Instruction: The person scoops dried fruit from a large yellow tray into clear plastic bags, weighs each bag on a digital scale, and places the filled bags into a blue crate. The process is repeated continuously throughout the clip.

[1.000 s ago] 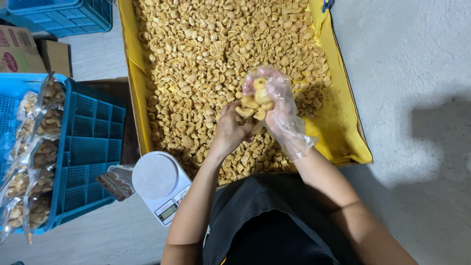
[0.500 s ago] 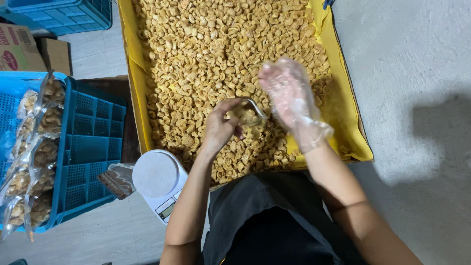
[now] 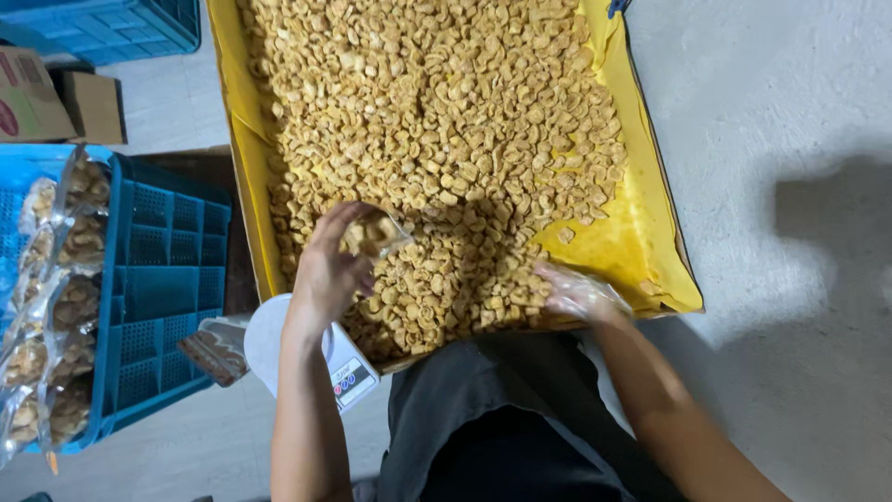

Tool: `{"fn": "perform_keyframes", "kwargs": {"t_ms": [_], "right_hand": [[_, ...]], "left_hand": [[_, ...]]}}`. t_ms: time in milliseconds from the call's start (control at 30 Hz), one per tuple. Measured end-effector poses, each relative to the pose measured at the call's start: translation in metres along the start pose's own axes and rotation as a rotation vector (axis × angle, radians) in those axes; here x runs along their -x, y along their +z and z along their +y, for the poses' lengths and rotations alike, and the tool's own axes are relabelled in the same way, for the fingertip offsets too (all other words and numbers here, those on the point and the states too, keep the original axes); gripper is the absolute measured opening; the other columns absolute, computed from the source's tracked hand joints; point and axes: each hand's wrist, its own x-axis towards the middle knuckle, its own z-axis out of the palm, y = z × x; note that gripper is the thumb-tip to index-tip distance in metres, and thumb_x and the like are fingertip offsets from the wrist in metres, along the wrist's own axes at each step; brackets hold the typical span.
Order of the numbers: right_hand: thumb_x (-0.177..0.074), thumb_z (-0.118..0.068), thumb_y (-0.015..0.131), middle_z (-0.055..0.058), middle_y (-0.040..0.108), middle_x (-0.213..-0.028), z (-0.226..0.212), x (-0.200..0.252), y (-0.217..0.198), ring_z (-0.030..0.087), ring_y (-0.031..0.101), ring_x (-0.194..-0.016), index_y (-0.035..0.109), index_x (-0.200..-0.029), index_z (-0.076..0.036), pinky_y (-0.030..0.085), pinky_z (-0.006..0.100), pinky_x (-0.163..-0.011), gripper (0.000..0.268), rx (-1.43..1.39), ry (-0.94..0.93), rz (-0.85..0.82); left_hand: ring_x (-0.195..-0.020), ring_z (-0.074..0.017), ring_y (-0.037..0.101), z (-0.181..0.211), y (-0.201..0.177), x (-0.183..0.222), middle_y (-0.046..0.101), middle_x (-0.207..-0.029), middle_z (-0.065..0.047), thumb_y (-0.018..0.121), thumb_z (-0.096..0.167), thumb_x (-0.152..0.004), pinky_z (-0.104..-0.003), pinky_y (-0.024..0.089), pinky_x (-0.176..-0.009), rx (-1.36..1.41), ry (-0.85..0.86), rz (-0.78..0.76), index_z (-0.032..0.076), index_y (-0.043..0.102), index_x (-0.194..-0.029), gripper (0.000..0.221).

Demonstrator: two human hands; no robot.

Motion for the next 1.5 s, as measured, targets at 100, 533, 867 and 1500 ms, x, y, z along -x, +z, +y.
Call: {"fn": "perform_keyframes", "kwargs": {"t_ms": [100,533,867,1500], "right_hand": [[-0.100,-0.028,0.071,0.017,0.068,-0.122,-0.018,-0.021,0.039,0.030,0.067,-0.107,0.059,-0.132,-0.009,0.056,0.039,-0.083,0.039,-0.214,-0.080,0.028],[-0.099,-0.034,0.070,0.015,0.070,-0.117,-0.094,0.033,0.034,0.028,0.068,-0.098,0.064,-0.125,-0.009,0.057,0.030,-0.062,0.037,-0.975,-0.242,-0.268],[-0.096,-0.036,0.071,0.013,0.069,-0.111,-0.171,0.137,0.073,0.029,0.067,-0.103,0.065,-0.123,-0.006,0.062,0.047,-0.092,0.041,-1.028,-0.974,-0.548],[-0.106,-0.011,0.074,0.017,0.066,-0.111,-0.164,0.122,0.043,0.025,0.066,-0.095,0.062,-0.120,-0.002,0.060,0.040,-0.090,0.020,-0.937,-1.421,-0.357]], "left_hand": [[-0.074,-0.0167,0.073,-0.023,0.003,-0.004,0.042,-0.152,-0.014,0.055,-0.014,-0.081,-0.029,0.064,-0.053,0.158,-0.040,0.022,-0.002,0.051,-0.141,0.061],[-0.068,-0.0193,0.072,0.005,0.013,0.020,0.039,-0.155,-0.013,0.057,-0.008,-0.081,-0.030,0.064,-0.056,0.112,-0.007,-0.104,0.001,0.046,-0.145,0.065],[-0.099,-0.0260,0.070,-0.024,0.107,-0.038,0.037,-0.152,-0.018,0.074,0.001,-0.083,-0.025,0.061,-0.073,-0.054,0.067,-0.127,-0.006,0.041,-0.145,0.071],[-0.104,-0.0278,0.070,0.006,0.064,-0.016,0.056,-0.141,-0.018,0.070,0.002,-0.088,-0.036,0.063,-0.084,-0.154,0.393,0.009,0.001,0.059,-0.137,0.050]]}}
